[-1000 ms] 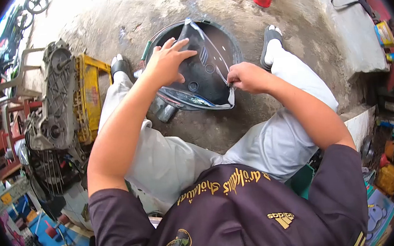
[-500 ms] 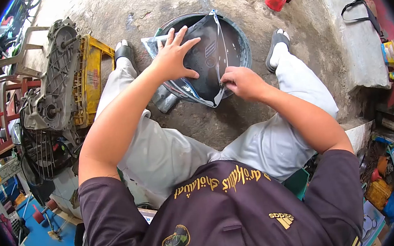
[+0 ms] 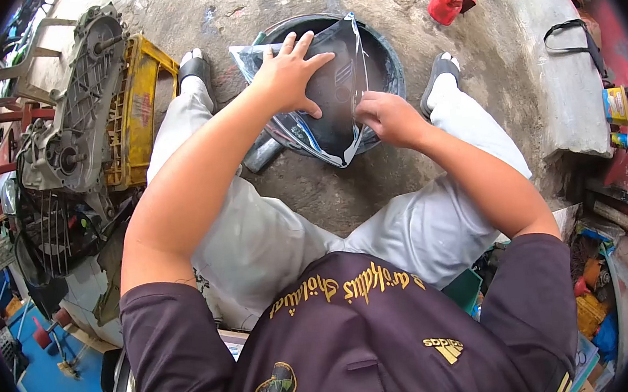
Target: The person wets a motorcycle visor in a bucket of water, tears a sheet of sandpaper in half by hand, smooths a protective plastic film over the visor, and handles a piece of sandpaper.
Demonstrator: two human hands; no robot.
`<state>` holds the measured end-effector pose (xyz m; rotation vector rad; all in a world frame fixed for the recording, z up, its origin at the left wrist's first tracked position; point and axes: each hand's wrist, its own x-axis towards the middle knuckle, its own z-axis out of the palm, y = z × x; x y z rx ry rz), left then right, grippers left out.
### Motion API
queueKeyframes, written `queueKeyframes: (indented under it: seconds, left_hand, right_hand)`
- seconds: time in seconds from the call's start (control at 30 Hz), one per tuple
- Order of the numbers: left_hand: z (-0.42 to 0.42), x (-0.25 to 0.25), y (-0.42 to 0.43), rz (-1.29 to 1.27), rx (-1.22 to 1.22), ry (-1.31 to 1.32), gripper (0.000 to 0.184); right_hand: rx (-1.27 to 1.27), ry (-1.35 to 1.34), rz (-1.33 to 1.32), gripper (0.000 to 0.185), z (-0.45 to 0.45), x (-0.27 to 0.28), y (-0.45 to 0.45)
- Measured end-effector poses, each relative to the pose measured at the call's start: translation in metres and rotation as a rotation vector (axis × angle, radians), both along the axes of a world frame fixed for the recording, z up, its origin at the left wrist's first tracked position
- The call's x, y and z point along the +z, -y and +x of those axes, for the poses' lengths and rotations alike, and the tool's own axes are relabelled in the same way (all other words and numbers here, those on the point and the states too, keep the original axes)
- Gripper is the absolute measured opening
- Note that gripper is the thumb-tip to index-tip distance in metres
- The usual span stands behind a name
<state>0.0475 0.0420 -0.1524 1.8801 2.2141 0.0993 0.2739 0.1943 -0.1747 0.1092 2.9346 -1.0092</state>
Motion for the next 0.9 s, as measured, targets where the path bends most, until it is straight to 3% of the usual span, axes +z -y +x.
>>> queueKeyframes:
  seconds: [0.23,0.43,0.5,0.6,0.67,0.77,0.9]
  left_hand:
    - [0.000,-0.002,-0.001,-0.023,-0.001,-0.025,0.119]
    - [-0.001,-0.002,0.001,0.003,-0.007,-0.027,0.119]
    - [-0.002,-0.003,0.000,-0.006,-0.004,-0.025,0.119]
    - [0.002,-0.002,0.000,-0.020,-0.001,-0.024,0.119]
    - [0.001,-0.001,-0.001,-0.019,0.001,-0.027,0.119]
    - [0.000,-0.001,0.001,0.012,-0.007,-0.005,0.119]
    - [0.000,-0.003,-0.001,-0.007,0.000,-0.023,0.118]
  right_hand:
    - [-0.121,0.035,0.052,0.013,-0.006,0.003,0.002]
    - [-0.021,0.084,0.027,0.013,0.002,0.003,0.006]
    - [-0.198,0.019,0.062,0.012,-0.008,-0.001,0.000]
    - [-0.250,0.026,0.028,0.013,-0.009,-0.002,-0.002]
    - [-0.058,0.123,-0.008,0.014,-0.004,0.000,0.003]
    - [-0.031,0.104,-0.006,0.014,0.001,0.000,0.003]
    - [-0.171,0.009,0.033,0.015,-0.014,-0.001,-0.006]
